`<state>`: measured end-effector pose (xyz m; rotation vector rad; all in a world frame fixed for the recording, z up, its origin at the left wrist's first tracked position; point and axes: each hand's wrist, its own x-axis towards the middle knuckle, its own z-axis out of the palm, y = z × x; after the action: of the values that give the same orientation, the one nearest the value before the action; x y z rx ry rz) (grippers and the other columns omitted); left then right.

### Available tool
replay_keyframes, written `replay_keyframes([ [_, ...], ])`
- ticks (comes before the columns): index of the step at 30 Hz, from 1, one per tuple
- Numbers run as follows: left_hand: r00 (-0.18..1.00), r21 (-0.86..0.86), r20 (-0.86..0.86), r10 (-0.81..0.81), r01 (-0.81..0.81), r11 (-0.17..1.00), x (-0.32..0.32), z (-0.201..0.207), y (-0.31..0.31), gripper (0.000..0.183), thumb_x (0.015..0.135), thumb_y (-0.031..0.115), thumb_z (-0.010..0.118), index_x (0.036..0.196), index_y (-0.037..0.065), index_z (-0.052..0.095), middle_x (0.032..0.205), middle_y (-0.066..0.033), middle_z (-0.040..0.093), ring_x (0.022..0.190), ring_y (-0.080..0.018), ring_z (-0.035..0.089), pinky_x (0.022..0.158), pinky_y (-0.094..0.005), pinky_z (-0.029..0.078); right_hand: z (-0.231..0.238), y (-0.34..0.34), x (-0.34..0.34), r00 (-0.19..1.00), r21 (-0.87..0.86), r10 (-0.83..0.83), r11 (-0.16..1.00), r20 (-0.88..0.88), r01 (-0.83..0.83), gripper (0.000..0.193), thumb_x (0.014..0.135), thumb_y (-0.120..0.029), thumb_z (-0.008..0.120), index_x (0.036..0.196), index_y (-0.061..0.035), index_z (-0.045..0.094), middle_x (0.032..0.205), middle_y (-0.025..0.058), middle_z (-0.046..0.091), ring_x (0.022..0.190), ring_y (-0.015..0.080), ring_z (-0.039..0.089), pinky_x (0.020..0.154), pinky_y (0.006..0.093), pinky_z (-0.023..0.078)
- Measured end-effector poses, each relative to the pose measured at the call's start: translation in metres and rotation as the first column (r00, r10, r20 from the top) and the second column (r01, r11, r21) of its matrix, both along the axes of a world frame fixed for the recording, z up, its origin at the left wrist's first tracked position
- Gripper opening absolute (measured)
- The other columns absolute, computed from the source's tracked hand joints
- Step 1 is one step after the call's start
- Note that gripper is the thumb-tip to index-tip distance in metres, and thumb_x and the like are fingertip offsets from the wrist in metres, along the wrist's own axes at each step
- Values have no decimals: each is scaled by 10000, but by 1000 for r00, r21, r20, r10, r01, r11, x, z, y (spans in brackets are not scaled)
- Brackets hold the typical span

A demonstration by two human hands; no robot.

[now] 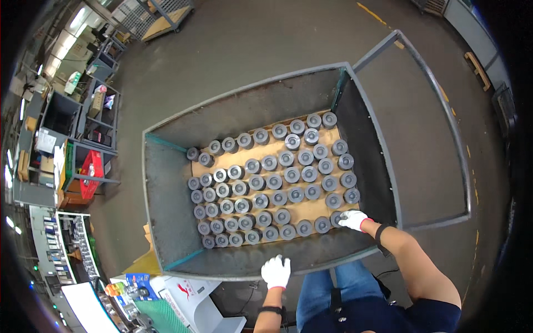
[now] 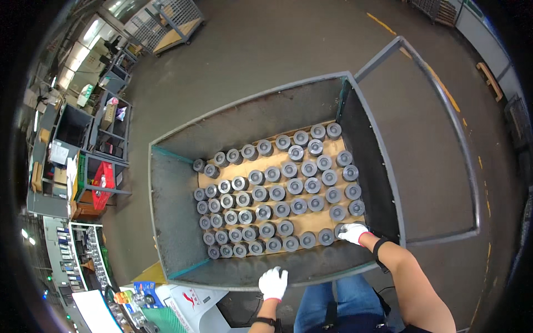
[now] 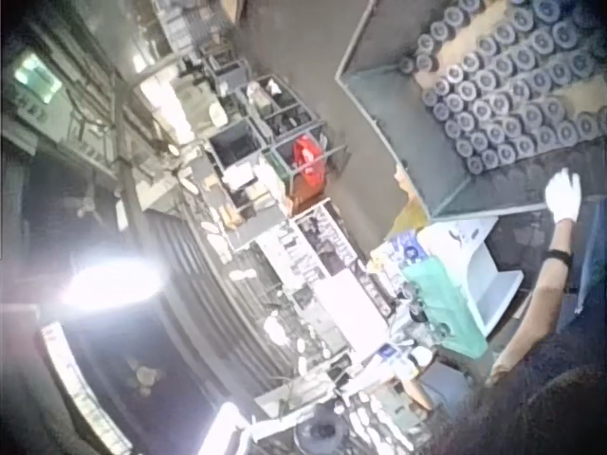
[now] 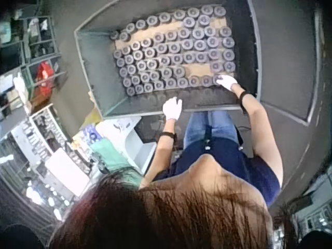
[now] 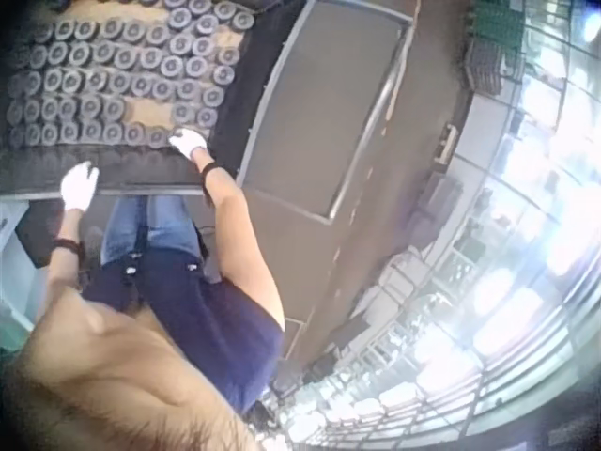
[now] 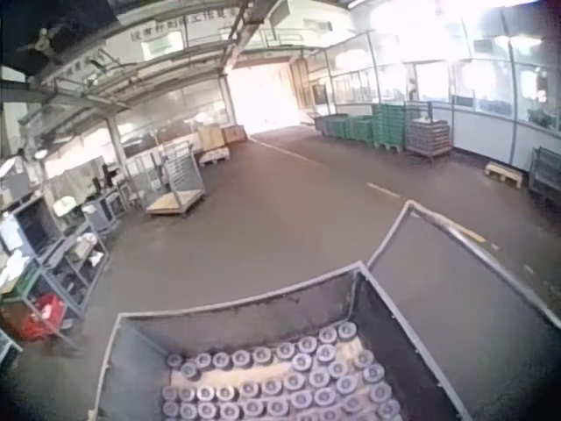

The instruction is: Transferring and organizing metal industrial parts from a workstation into a large storage bin.

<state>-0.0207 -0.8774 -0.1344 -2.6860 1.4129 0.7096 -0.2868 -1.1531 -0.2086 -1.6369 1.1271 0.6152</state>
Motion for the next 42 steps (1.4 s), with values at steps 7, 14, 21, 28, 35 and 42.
replay_keyframes([
  [7,996,-295,64,61,-40,955,5,20,-39,188,825,196,691,977,86,704,838,-101,695,810,-315,665,798,-442,527,-124,-43,103,993,-218,-72,975,-94,50,899,839,-543,717,1577,-174,361,1490,256,506,1331,409,532,1099,458,433],
  [14,997,-125,2,77,-76,989,6,19,-46,303,897,178,697,1160,29,689,1077,-176,699,1009,-385,656,929,-485,518,-205,-63,179,969,-602,208,759,-137,-248,851,740,-406,846,1472,-201,463,1310,187,523,1224,373,519,1023,508,399],
  [21,996,-165,-34,79,-83,983,10,20,-53,328,893,191,697,1172,20,689,1095,-184,695,1029,-388,655,948,-489,515,-227,-58,178,958,-562,255,777,-131,-284,751,688,-297,851,1355,-146,540,1186,181,561,1074,350,577,896,493,419],
  [28,988,-237,-133,78,-108,965,17,27,-41,468,919,333,698,1304,73,650,1231,-191,649,1121,-374,601,875,-477,539,-92,-16,144,986,-222,165,963,32,-154,880,660,-558,834,1368,-148,512,1126,231,600,1072,397,604,879,522,488],
  [35,-460,478,-878,129,-846,235,0,2,-29,871,906,653,609,1549,115,373,1590,-205,338,1429,-457,361,1126,-593,397,95,24,189,647,-189,341,937,682,-294,745,689,-504,812,1322,-206,558,1090,165,577,969,371,603,842,496,489],
  [42,-633,556,-666,-395,-774,303,-10,14,-45,659,912,541,660,1427,147,544,1357,-205,525,1158,-420,518,866,-514,496,64,20,186,557,32,187,933,810,-359,665,870,-517,675,1387,-124,530,1167,186,604,1071,379,604,894,506,488],
])
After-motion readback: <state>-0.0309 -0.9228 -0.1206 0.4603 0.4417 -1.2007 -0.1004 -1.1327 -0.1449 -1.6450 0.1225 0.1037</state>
